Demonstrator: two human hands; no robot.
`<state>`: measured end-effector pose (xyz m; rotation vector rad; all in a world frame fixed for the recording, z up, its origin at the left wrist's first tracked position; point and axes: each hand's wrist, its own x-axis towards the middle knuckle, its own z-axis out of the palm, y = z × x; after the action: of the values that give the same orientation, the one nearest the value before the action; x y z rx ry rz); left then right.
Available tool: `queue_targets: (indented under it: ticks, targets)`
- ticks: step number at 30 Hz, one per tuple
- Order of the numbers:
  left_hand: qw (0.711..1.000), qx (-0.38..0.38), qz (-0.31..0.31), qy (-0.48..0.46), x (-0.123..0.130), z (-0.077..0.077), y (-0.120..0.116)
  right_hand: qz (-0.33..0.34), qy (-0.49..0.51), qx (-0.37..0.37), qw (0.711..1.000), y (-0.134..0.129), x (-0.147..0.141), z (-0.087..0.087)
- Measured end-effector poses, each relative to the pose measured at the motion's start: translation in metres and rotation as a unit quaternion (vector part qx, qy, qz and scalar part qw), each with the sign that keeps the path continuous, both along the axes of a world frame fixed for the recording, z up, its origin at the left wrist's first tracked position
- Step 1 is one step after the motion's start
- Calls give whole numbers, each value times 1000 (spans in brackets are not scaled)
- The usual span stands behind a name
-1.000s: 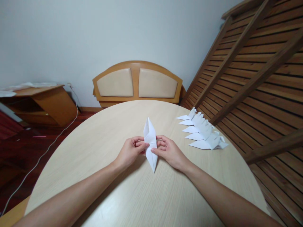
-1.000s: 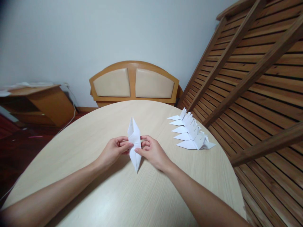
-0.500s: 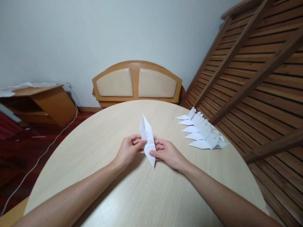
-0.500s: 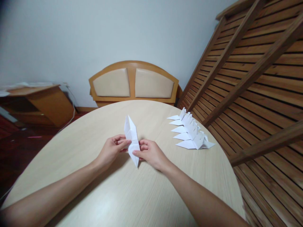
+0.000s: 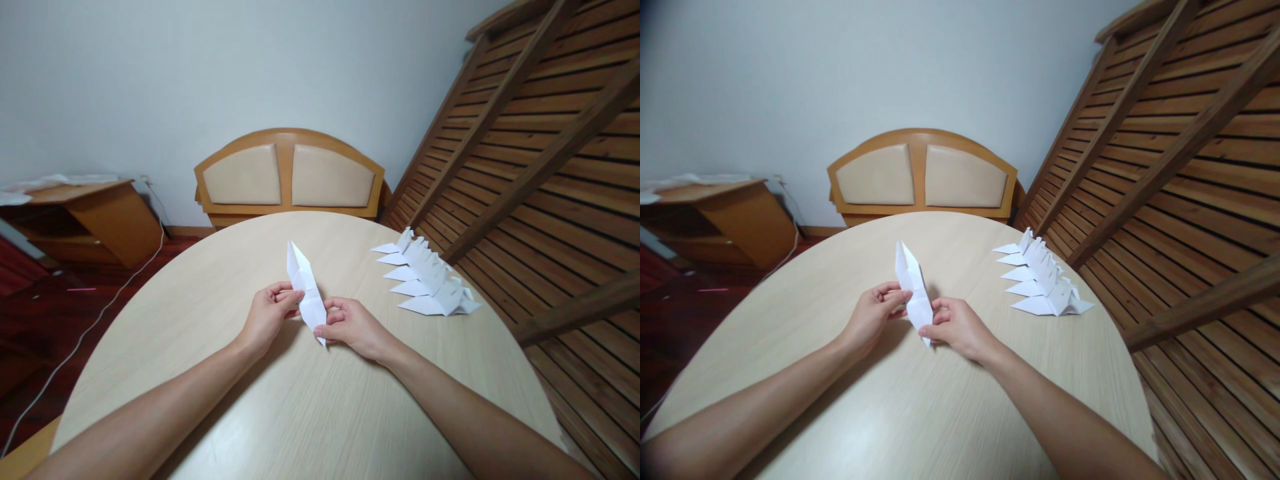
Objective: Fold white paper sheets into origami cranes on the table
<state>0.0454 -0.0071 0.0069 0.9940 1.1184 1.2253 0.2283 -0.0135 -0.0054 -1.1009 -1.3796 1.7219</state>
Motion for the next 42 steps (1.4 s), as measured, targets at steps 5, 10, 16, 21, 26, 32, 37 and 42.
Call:
queue_targets:
  ticks: [5, 10, 16, 21, 26, 32, 37, 42]
  targets:
    - [1000, 8, 9, -6, -3, 0, 3, 70, -19, -29, 997, -2, 10, 7]
    - [1000, -1, 3, 10, -5, 0, 4, 46, -119, 135, 983, -1, 31, 20]
    - [998, -17, -52, 33, 0, 1, -3, 29, -236, 441, 866, 3, 40, 32]
    - [996, -10, -79, 36, 3, 3, -7, 101, -215, 466, 852, 3, 35, 29]
    - [994, -22, -100, 27, 4, 3, -7, 55, -159, 416, 893, 5, 30, 24]
    - [993, 22, -113, 35, 1, 1, -5, -5, -117, 266, 957, 7, 27, 18]
    - [980, 149, -111, 77, -4, -3, -5, -1, -95, 227, 969, 10, 29, 16]
    - [930, 253, -134, 230, -8, -3, -7, 1, -92, 242, 966, 9, 30, 17]
